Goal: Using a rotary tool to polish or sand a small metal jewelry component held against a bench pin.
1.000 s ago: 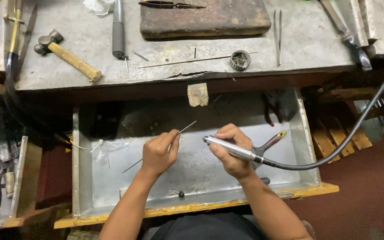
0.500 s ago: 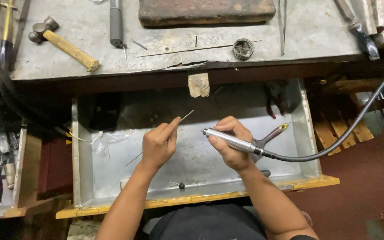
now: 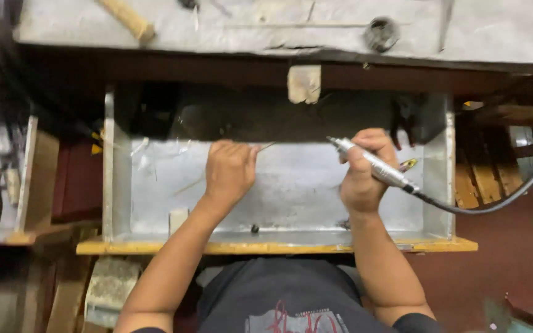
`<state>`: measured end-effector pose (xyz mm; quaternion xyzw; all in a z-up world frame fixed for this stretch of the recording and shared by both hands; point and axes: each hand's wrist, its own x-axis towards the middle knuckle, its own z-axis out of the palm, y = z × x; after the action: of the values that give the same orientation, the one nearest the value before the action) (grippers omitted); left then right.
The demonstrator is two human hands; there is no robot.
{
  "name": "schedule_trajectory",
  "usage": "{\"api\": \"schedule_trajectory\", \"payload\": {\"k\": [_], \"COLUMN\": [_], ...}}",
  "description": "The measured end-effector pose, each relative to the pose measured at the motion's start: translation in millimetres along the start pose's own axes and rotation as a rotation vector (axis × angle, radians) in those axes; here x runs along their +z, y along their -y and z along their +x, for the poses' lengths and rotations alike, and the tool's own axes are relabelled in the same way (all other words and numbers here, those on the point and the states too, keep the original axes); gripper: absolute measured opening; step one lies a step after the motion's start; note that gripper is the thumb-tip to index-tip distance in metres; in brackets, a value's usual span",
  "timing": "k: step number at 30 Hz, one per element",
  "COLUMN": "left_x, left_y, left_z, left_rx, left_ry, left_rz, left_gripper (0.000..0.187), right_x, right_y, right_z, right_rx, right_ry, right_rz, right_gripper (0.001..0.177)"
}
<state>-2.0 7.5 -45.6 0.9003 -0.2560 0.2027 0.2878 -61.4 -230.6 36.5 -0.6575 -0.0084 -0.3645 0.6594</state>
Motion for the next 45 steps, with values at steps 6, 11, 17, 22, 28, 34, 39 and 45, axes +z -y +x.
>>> {"api": "schedule_trajectory", "payload": {"k": [6, 11, 17, 22, 28, 34, 39, 45], "left_x": [-63, -75, -69, -41, 7, 40, 55, 62], "left_y": [-81, -103, -104, -76, -17, -21, -17, -17], "left_z": [-55, -94, -77, -32, 34, 73, 78, 78], "left_rx": [0.188, 0.3, 0.448, 0.455, 0.514, 0.28, 0.288, 0.229], "left_ry": [0.214, 0.137, -0.016, -0.097, -0.163, -0.344, -0.38, -0.303], "left_rz": [-0.18, -0.036, 0.025, 0.029, 0.064, 0.141, 0.231, 0.261], "left_gripper": [0.036, 0.06, 0.062, 0.064, 0.062, 0.054, 0.051, 0.054], "right_x": [-23, -42, -61, -79, -93, -83, -70, -69], "right_y": [11, 21, 32, 26, -14, -68, -65, -78], "right_z": [0, -13, -14, 0, 30, 44, 38, 57], "right_rx": [-0.004, 0.06, 0.005, -0.111, -0.297, -0.466, -0.587, -0.571], "right_ry": [0.051, 0.083, 0.109, 0.217, 0.423, 0.365, 0.334, 0.374], "right_rz": [0.092, 0.011, -0.004, -0.15, -0.438, -0.516, -0.511, -0.45], "right_gripper": [0.023, 0.019, 0.026, 0.034, 0.036, 0.047, 0.05, 0.044]}}
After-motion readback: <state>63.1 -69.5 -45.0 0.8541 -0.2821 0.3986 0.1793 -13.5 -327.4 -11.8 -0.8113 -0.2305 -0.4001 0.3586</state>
